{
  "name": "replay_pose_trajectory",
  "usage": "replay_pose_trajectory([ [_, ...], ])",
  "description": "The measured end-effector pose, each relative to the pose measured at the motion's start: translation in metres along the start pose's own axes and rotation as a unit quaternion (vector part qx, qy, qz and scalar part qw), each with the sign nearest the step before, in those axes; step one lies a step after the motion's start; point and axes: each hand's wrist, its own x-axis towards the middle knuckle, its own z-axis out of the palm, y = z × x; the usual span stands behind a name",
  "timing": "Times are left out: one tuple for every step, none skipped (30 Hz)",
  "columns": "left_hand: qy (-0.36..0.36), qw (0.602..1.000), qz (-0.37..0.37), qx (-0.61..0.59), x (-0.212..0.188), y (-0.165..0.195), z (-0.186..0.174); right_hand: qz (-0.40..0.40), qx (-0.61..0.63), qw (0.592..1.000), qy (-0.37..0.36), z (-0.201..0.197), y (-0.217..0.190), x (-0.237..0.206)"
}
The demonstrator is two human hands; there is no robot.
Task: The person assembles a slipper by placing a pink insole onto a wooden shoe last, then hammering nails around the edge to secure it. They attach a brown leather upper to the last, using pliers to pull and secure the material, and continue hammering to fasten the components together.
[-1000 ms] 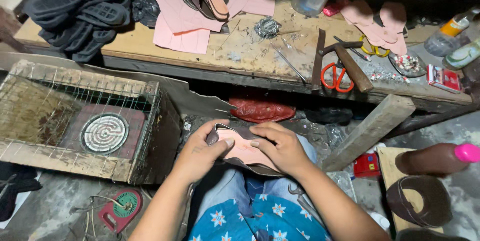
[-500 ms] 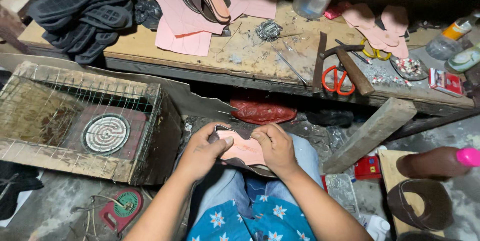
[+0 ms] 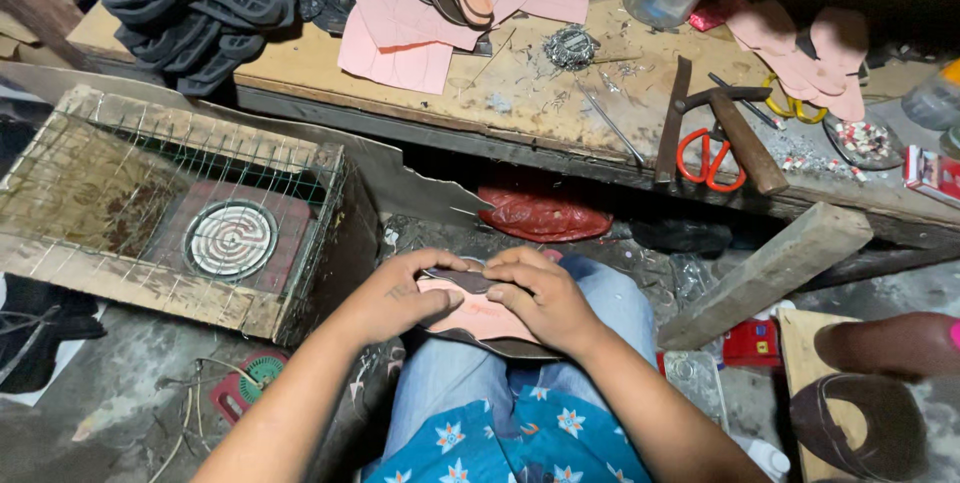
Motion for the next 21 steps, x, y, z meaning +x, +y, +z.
replay_pose_trajectory([
  [0.012,1.0,0.021,-0.003,-0.001,0.0,0.004,-0.013,0.012,1.0,-0.021,-0.002,0.0,-0.001],
  [0.022,0.999,0.04,-0.008,-0.003,0.0,0.008,0.012,0.023,1.0,-0.014,-0.003,0.0,-0.002],
  [0.041,0.997,0.062,0.005,-0.003,0.0,0.012,0.034,0.033,0.999,-0.006,-0.003,0.001,-0.003],
  [0.061,0.994,0.089,0.022,-0.003,0.0,0.016,0.05,0.041,0.998,0.005,-0.002,0.001,-0.003],
  [0.081,0.989,0.117,0.041,-0.002,0.001,0.019,0.043,0.023,0.999,0.025,0.0,0.001,-0.004],
  [0.086,0.988,0.126,0.029,-0.001,0.002,0.021,0.038,0.006,0.998,0.043,0.003,0.0,-0.005],
  [0.091,0.987,0.132,0.014,-0.002,0.002,0.024,0.037,-0.009,0.998,0.059,0.007,-0.001,-0.006],
  [0.098,0.986,0.136,-0.001,-0.003,0.002,0.026,0.052,-0.027,0.996,0.07,0.01,-0.002,-0.007],
  [0.108,0.986,0.126,0.0,-0.004,0.002,0.028,0.066,-0.045,0.993,0.082,0.013,-0.003,-0.008],
  [0.118,0.986,0.116,0.001,-0.005,0.001,0.03,0.079,-0.063,0.99,0.094,0.016,-0.004,-0.008],
  [0.127,0.986,0.108,0.004,-0.004,0.002,0.031,0.085,-0.066,0.989,0.101,0.018,-0.005,-0.008],
  [0.129,0.986,0.108,0.001,-0.004,0.002,0.031,0.092,-0.07,0.987,0.108,0.019,-0.005,-0.008],
  [0.131,0.986,0.107,-0.004,-0.004,0.002,0.032,0.1,-0.073,0.986,0.114,0.02,-0.006,-0.009],
  [0.132,0.986,0.104,-0.01,-0.003,0.002,0.033,0.107,-0.079,0.984,0.115,0.021,-0.006,-0.009],
  [0.132,0.985,0.108,-0.015,-0.003,0.003,0.034,0.113,-0.086,0.983,0.118,0.023,-0.006,-0.008],
  [0.132,0.985,0.112,-0.019,-0.003,0.003,0.035,0.117,-0.092,0.981,0.121,0.024,-0.005,-0.008],
  [0.133,0.984,0.117,-0.024,-0.003,0.003,0.036,0.128,-0.088,0.978,0.135,0.025,-0.004,-0.007],
  [0.135,0.985,0.11,-0.018,-0.003,0.003,0.037,0.14,-0.084,0.975,0.15,0.027,-0.003,-0.007],
  [0.137,0.985,0.102,-0.013,-0.004,0.003,0.038,0.152,-0.079,0.972,0.163,0.028,-0.002,-0.007],
  [0.139,0.986,0.093,-0.008,-0.005,0.002,0.039,0.158,-0.07,0.972,0.159,0.028,-0.001,-0.007],
  [0.148,0.986,0.079,0.006,-0.006,0.001,0.04,0.164,-0.06,0.972,0.156,0.028,-0.001,-0.008],
])
